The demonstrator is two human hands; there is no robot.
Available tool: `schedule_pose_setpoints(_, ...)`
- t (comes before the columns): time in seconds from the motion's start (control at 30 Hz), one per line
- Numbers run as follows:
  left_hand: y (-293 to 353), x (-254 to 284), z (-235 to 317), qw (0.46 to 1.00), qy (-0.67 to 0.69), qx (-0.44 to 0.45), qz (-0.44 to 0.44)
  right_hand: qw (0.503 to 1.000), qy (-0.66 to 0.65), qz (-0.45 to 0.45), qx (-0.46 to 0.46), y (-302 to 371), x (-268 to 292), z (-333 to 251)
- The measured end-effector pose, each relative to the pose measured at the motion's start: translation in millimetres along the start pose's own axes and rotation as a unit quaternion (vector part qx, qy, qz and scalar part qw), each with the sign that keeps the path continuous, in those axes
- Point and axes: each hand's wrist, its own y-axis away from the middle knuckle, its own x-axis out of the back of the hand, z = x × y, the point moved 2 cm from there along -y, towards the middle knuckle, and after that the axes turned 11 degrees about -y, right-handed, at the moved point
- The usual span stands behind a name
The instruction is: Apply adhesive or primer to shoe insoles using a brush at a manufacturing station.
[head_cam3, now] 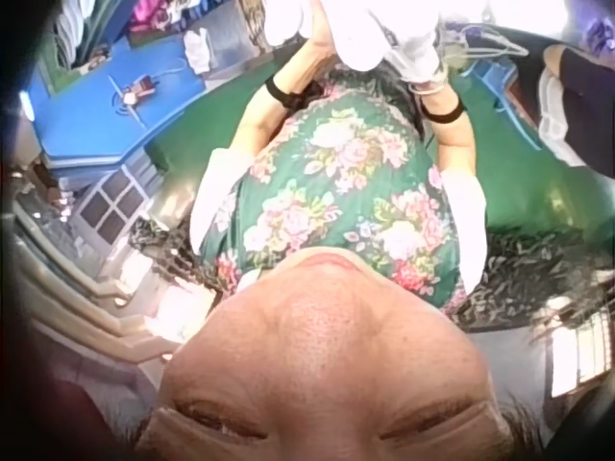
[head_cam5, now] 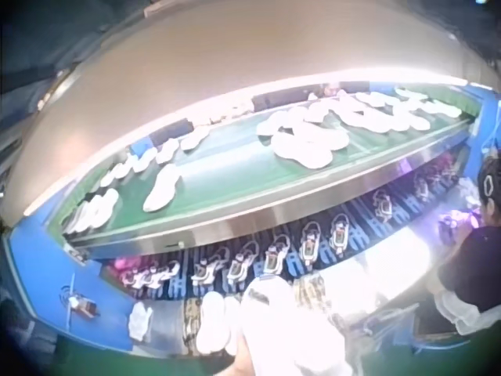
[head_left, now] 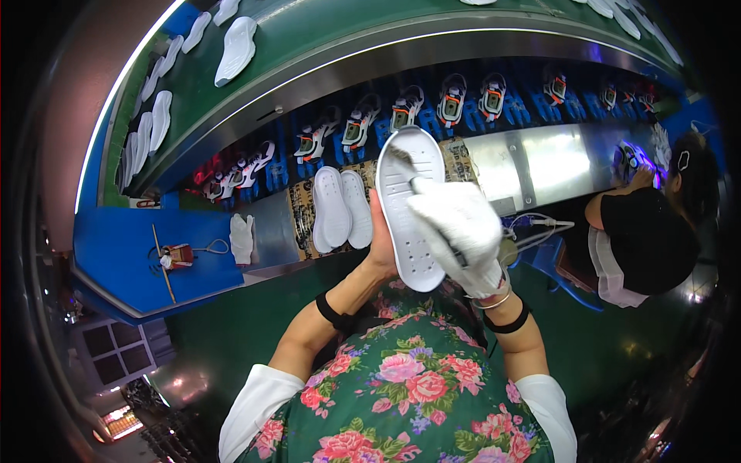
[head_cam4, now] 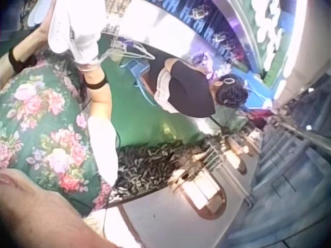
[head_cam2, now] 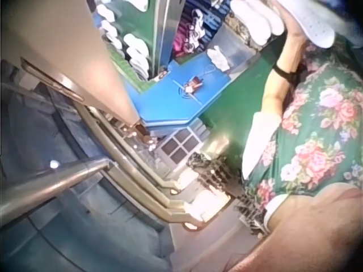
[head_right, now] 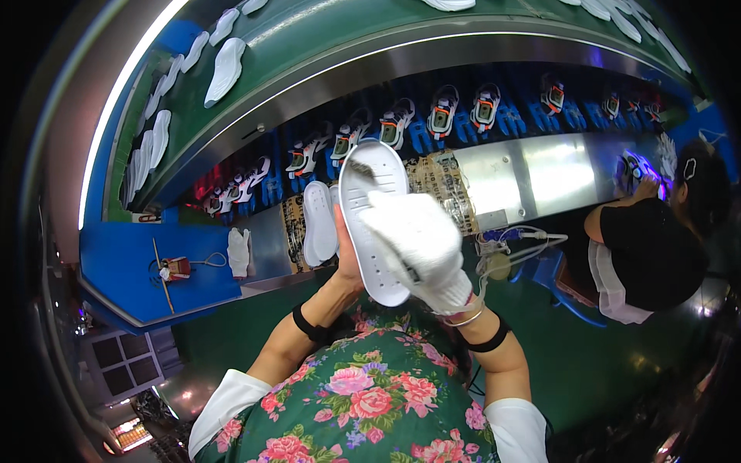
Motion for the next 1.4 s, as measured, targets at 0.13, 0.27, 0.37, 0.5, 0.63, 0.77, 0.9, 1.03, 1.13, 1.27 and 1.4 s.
schedule_pose_setpoints(0.13,-0.1,10.5,0.6,0.998,-0.045,-0.044,0.028,0.986,-0.159,-0.024,-0.054,4.6,-3.5,1.2)
schedule_pose_setpoints(0.27,-3.8,11.0,1.5,0.999,-0.004,-0.037,0.001,0.988,-0.129,0.061,-0.066,7.7,2.5,17.7)
schedule_pose_setpoints(0.37,-7.3,21.3,-7.5,0.995,0.075,-0.055,-0.021,0.997,-0.063,-0.029,0.015,11.9,0.5,4.4)
schedule_pose_setpoints(0.5,-13.2,28.2,-4.0,0.966,0.202,-0.101,-0.124,0.971,-0.216,-0.027,-0.094,16.1,5.1,8.5)
schedule_pose_setpoints(0.63,-15.4,12.6,4.5,0.974,0.217,-0.052,-0.042,0.995,-0.099,-0.005,-0.014,19.0,14.3,13.2)
schedule_pose_setpoints(0.77,-22.7,22.4,8.7,0.992,0.076,-0.043,-0.087,0.985,-0.158,-0.071,-0.001,30.7,3.5,4.5)
schedule_pose_setpoints(0.9,-28.7,20.4,14.5,0.992,0.071,-0.044,-0.090,0.983,-0.169,-0.040,-0.059,30.5,12.5,17.1)
schedule_pose_setpoints(1.03,-29.2,26.8,14.7,0.987,0.097,-0.023,-0.128,0.990,-0.124,-0.064,0.023,41.4,-0.6,6.4)
schedule_pose_setpoints(1.13,-27.6,28.9,18.2,0.988,0.115,-0.011,-0.101,0.967,-0.233,-0.094,-0.026,38.8,3.9,3.2)
schedule_pose_setpoints(1.27,-32.9,27.8,22.9,0.986,0.118,-0.026,-0.116,0.983,-0.170,-0.043,-0.045,40.8,10.1,17.2)
schedule_pose_setpoints(1.4,-42.4,33.1,29.5,0.988,0.115,-0.052,-0.090,0.983,-0.161,-0.083,0.000,47.6,1.4,9.5)
